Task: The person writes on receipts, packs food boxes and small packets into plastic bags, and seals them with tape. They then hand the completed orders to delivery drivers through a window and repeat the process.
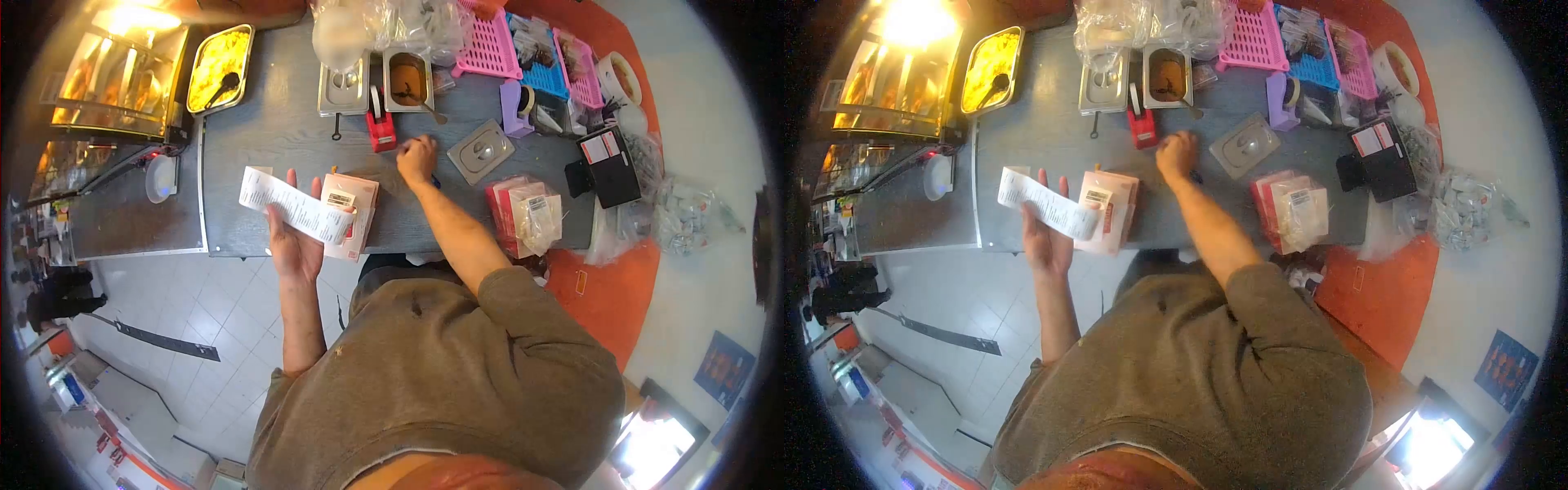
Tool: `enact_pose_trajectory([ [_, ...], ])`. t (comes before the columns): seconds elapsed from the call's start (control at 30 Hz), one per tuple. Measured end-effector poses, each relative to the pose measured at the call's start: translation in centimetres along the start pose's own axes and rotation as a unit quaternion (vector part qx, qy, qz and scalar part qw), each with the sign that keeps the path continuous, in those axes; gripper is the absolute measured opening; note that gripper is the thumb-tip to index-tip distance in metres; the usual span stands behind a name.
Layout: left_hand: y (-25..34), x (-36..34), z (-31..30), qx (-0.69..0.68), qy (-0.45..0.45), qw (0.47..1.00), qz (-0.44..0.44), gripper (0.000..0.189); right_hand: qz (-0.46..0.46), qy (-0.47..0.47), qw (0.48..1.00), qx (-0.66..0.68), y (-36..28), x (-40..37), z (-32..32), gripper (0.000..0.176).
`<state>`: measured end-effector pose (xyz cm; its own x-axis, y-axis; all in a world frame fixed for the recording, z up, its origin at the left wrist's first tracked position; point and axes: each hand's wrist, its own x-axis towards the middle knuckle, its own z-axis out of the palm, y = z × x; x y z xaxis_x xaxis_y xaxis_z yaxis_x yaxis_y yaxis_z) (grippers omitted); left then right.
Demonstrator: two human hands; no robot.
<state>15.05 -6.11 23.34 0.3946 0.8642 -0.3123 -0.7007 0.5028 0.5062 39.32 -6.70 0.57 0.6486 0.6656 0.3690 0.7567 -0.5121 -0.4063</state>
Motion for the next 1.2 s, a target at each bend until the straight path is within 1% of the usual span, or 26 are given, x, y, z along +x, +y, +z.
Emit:
enact_pose_trajectory([
  [0.03,0.0,0.4,-0.7,-0.167,-0.064,0.983,-0.05,0.053,0.053,-0.049,0.997,-0.016,0.6,-0.1,0.0,0.018],
  [0.07,-0.2,0.6,-0.7,-0.164,-0.064,0.983,-0.049,0.053,0.055,-0.049,0.997,-0.012,1.3,-0.1,-0.2,0.018],
  [0.1,-0.4,0.9,-0.4,-0.157,-0.075,0.983,-0.051,0.054,0.06,-0.135,0.971,0.185,1.4,0.4,-1.4,0.016],
  [0.13,-0.6,1.2,-0.2,-0.151,-0.085,0.983,-0.054,0.054,0.063,-0.216,0.9,0.374,1.6,0.8,-2.5,0.014],
  [0.17,-1.0,1.6,-0.2,-0.155,-0.094,0.982,-0.055,0.054,0.13,-0.31,0.787,0.518,1.8,0.9,-3.7,0.013],
  [0.2,-1.3,1.9,-0.1,-0.155,-0.094,0.982,-0.056,0.054,0.13,-0.309,0.787,0.518,1.6,1.1,-6.5,0.013],
  [0.27,-2.5,2.3,0.6,-0.166,-0.083,0.977,-0.102,0.053,0.143,-0.364,0.645,0.656,0.1,0.7,-15.1,0.016],
  [0.33,-4.1,2.5,2.3,-0.191,-0.101,0.97,-0.11,0.052,0.149,-0.387,0.611,0.674,-0.7,-0.3,-21.3,0.017],
  [0.37,-5.0,2.5,3.1,-0.195,-0.112,0.966,-0.13,0.051,0.151,-0.377,0.618,0.674,-0.8,-1.0,-23.3,0.017],
  [0.4,-6.0,2.5,4.1,-0.2,-0.126,0.96,-0.151,0.05,0.106,-0.356,0.699,0.611,-1.1,-1.6,-24.9,0.016],
  [0.43,-7.2,2.3,5.4,-0.132,-0.109,0.975,-0.143,0.047,0.062,-0.33,0.774,0.538,-1.1,-2.0,-25.8,0.014],
  [0.47,-8.7,2.4,6.2,-0.132,-0.119,0.971,-0.158,0.047,0.068,-0.315,0.782,0.534,-0.5,-2.2,-26.0,0.014],
  [0.53,-11.8,2.4,7.7,-0.164,-0.141,0.954,-0.209,0.046,0.095,-0.193,0.834,0.508,1.5,-3.0,-26.5,0.013],
  [0.6,-15.1,2.1,9.6,-0.154,-0.148,0.947,-0.241,0.044,0.135,-0.176,0.841,0.494,5.0,-3.6,-29.9,0.014],
  [0.67,-19.1,3.1,11.5,-0.034,-0.141,0.962,-0.231,0.04,0.078,-0.158,0.898,0.404,9.0,-4.0,-35.2,0.014],
  [0.73,-24.5,4.9,13.5,-0.003,-0.138,0.967,-0.215,0.035,0.142,-0.093,0.906,0.387,13.2,-5.2,-39.6,0.015],
  [0.8,-30.5,7.4,15.0,0.038,-0.138,0.944,-0.298,0.028,0.178,-0.109,0.931,0.301,17.2,-6.1,-43.5,0.014],
  [0.83,-32.7,6.9,16.5,0.124,-0.118,0.946,-0.277,0.027,0.178,-0.106,0.931,0.301,19.6,-7.0,-44.2,0.014],
  [0.9,-38.4,9.6,15.7,0.16,-0.119,0.94,-0.276,0.026,0.264,-0.158,0.921,0.239,24.9,-9.0,-43.4,0.021],
  [0.93,-40.0,10.8,14.7,0.176,-0.131,0.937,-0.27,0.023,0.262,-0.157,0.921,0.24,26.3,-10.0,-42.8,0.021],
  [0.97,-40.2,10.3,14.4,0.177,-0.131,0.938,-0.267,0.023,0.268,-0.195,0.908,0.256,27.5,-11.3,-42.2,0.023],
  [1.0,-40.0,9.4,14.1,0.287,-0.081,0.923,-0.243,0.022,0.271,-0.231,0.894,0.27,28.8,-12.4,-41.5,0.025],
  [1.03,-39.7,9.1,13.9,0.393,-0.029,0.894,-0.213,0.021,0.295,-0.25,0.873,0.296,29.5,-13.6,-40.5,0.023],
  [1.1,-40.8,13.1,7.5,0.551,-0.079,0.822,-0.12,0.023,0.326,-0.283,0.835,0.341,29.6,-15.6,-38.0,0.021],
  [1.17,-39.7,12.4,5.9,0.554,-0.105,0.816,-0.124,0.028,0.336,-0.296,0.817,0.363,29.6,-17.0,-35.3,0.022],
  [1.2,-40.1,13.2,3.8,0.66,-0.171,0.727,-0.08,0.028,0.357,-0.301,0.799,0.379,29.9,-17.4,-33.6,0.023],
])
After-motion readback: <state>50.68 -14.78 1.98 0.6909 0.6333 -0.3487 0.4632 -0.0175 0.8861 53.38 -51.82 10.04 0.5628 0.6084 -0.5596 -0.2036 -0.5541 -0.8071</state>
